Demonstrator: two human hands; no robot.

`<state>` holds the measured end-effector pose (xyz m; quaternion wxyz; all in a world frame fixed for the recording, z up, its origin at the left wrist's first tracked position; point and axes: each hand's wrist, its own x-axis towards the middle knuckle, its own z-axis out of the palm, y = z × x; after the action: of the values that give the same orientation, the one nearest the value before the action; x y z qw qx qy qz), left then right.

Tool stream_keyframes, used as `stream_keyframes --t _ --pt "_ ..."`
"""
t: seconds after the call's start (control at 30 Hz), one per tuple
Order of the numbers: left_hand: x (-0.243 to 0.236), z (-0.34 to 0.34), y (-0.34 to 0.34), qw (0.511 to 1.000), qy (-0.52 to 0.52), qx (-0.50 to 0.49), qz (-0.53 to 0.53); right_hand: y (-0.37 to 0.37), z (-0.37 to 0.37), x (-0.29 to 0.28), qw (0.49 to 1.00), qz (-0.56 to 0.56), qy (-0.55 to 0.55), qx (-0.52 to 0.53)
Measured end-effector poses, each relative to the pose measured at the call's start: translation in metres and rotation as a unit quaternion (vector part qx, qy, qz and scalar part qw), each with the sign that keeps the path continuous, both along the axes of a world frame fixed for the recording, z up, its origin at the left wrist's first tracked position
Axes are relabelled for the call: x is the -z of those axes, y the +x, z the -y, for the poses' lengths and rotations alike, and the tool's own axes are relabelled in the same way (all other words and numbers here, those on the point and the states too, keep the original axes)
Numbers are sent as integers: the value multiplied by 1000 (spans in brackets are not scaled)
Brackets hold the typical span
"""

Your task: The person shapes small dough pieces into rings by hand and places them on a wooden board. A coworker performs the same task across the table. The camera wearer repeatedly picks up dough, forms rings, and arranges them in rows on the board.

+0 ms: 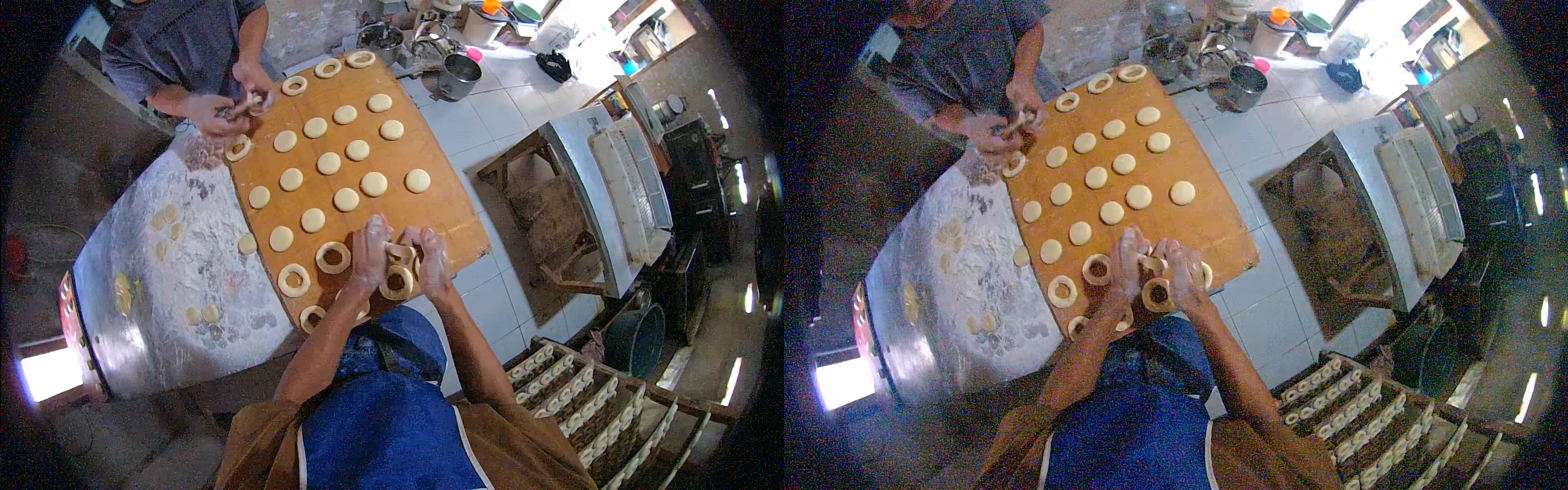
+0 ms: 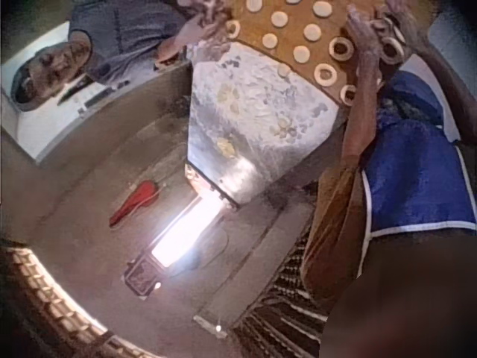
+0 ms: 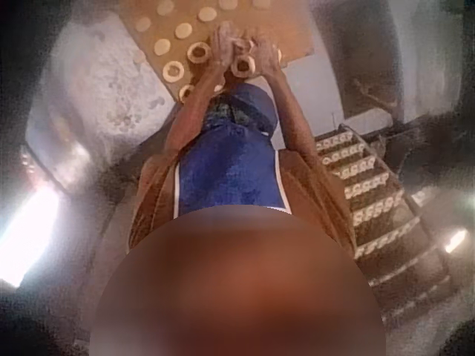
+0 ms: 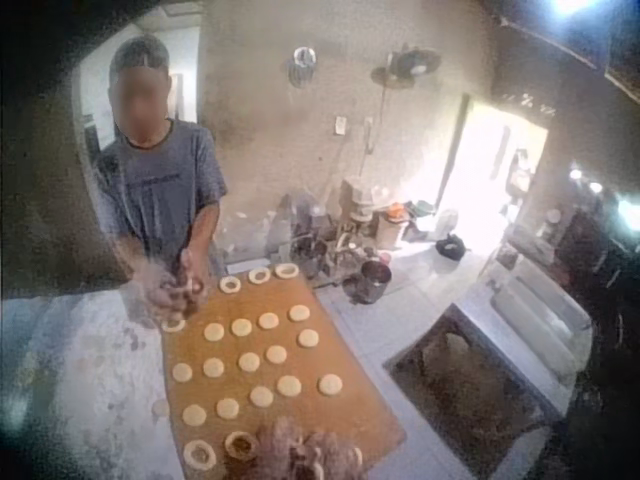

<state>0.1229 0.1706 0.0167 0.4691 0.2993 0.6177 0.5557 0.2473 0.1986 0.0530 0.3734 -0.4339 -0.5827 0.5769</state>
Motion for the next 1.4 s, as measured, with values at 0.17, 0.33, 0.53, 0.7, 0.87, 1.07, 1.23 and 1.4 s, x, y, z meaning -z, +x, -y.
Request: stream_keyframes --t 0.17,0.33,0.53,0.7,0.87,1.07,1.23,1.4 --pt "-44 -38 14 991 -62 -11 -118 22 -26 -20 984 159 68 42" --pt "2 -53 6 830 -28 96 -549 48 -32 36 871 409 250 105" --pt "16 -38 -9 863 30 149 -481 25 -78 22 881 358 308 -29" --pt "-2 -50 -10 770 81 27 -633 12 -134 75 743 417 516 -92" --pt "-37 -78 -51 769 -76 149 -617 7 -148 32 731 513 356 -275" --pt "-30 -36 -71 962 107 97 -234 -32 -83 -39 910 352 202 -89" --pt "-35 109 -186 955 60 -105 -269 -140 -10 -30 870 185 396 -227" --pt "3 229 -312 869 -124 -285 -386 -306 56 23 871 136 346 -320"
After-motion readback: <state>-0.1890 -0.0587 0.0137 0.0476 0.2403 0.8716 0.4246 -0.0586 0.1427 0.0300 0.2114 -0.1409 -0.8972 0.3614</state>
